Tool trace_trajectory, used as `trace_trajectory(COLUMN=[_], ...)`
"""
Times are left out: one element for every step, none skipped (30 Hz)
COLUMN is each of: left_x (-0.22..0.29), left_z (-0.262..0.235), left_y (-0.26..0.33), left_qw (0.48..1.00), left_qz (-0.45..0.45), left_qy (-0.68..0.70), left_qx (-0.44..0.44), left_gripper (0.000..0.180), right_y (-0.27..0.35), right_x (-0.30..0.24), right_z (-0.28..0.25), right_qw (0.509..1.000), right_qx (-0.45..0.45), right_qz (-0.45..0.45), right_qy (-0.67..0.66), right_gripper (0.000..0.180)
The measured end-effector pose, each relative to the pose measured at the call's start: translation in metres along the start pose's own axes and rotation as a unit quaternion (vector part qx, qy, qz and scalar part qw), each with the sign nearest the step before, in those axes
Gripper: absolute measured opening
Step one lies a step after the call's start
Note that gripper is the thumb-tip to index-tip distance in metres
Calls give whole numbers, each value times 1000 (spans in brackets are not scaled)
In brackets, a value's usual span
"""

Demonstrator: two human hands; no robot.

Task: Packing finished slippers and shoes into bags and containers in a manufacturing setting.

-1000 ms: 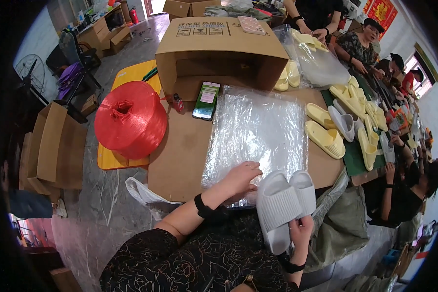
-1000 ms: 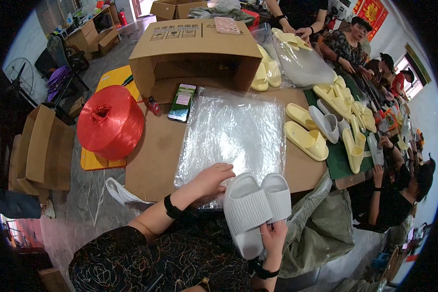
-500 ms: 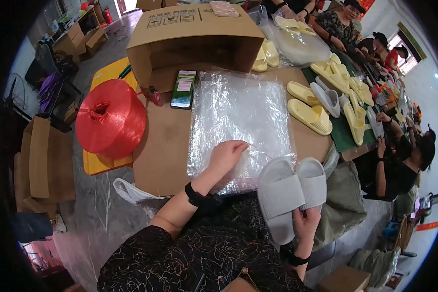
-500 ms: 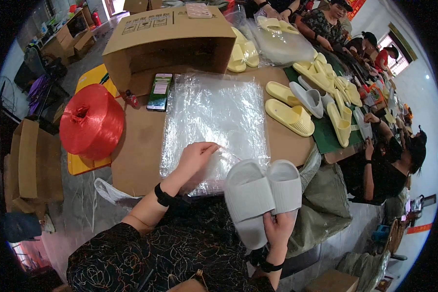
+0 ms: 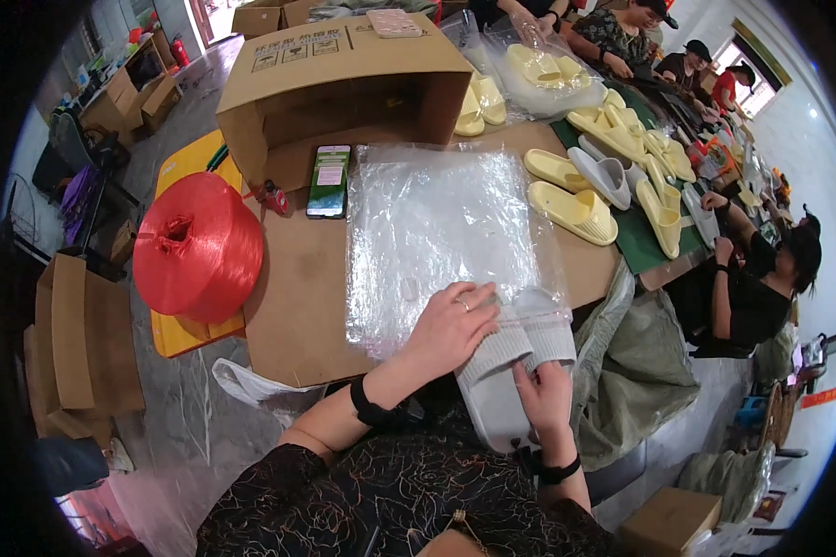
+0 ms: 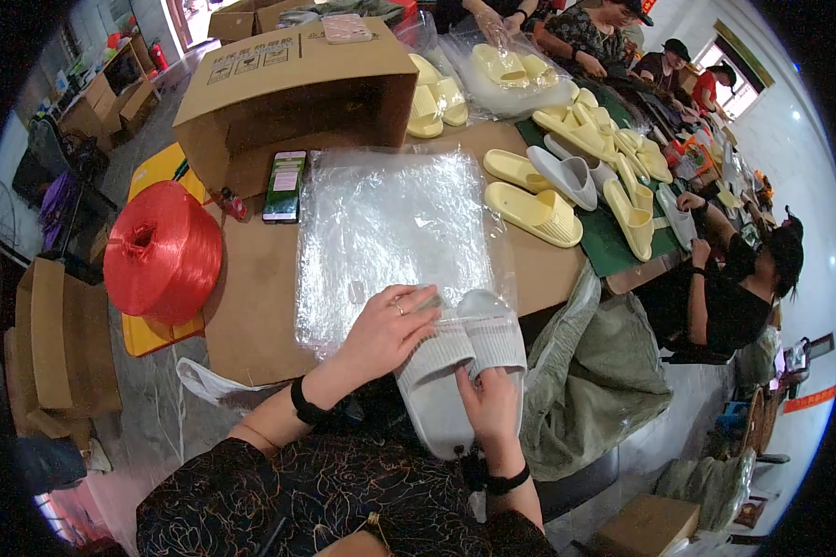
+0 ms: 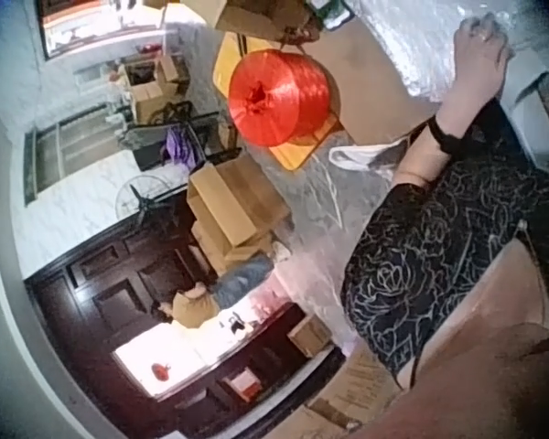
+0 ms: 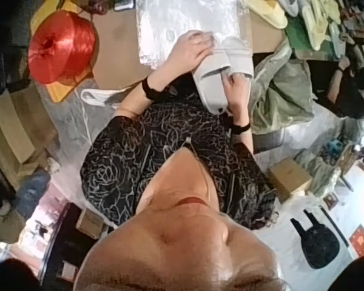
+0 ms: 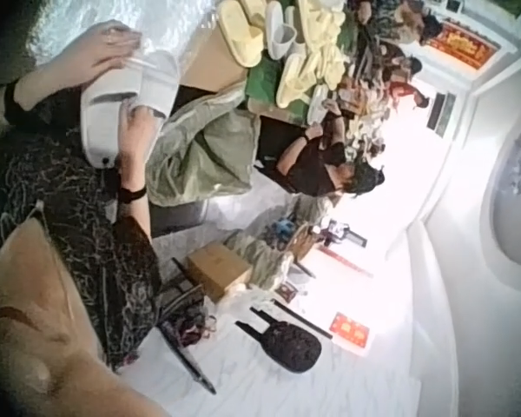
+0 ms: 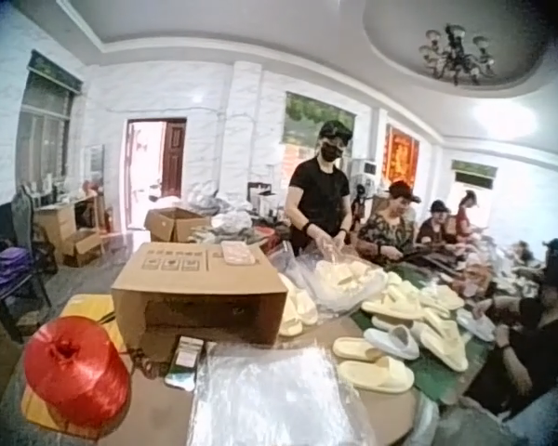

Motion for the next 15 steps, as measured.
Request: trace_trajectory(left_x=[5,10,11,12,14,15,13,8,0,-8,-17,-21,-24,-25,-24], left_z=[-3,-2,0,-1,-4,-8,-12,-17,-22,-27,-28,-28,-29,-29,-27], left_y=[2,4,7,8,8,8,6,6,6,7,8,7,6,6,4], left_qw=[1000,999,998,998,998,997,996,996,998,997,996,996,996,996,996], left_qz=[22,45,56,59,63,68,61,62,25,-13,-44,-43,-39,-37,-34], left_qy=[9,19,15,14,20,26,60,55,36,17,15,13,31,49,59], left_qx=[-4,-9,5,5,13,20,9,11,43,76,70,72,71,72,61], left_gripper=[27,27,28,28,28,28,28,28,28,28,28,28,28,28,28], right_y=[-5,-11,-16,-21,-25,-30,-37,-38,-37,-36,-33,-31,-29,-26,-26], right_x=[-5,-10,-18,-20,-22,-23,-24,-27,-32,-37,-45,-45,-45,-43,-30], right_z=[2,3,5,7,12,18,22,23,25,26,26,27,29,29,34], right_qw=[1000,998,999,999,998,996,995,995,991,986,983,982,984,985,994], right_qx=[20,40,30,32,27,22,31,33,23,13,-3,-2,-8,-14,-14], right_qz=[-12,-23,-25,-26,-53,-81,-94,-98,-130,-163,-185,-187,-178,-171,-107], right_qy=[21,42,7,6,6,7,3,0,16,32,15,14,8,3,12], right_gripper=[32,32,30,30,28,26,23,23,23,22,22,22,22,23,22])
Point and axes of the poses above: each hand's wrist, its own y-axis away from the middle knuckle, its own z-axis out of the palm, x = y × z, the point moved 4 cm from there along -y, towards the middle knuckle, and after that the axes turned 3 degrees about -x, right-handed, at the moved point
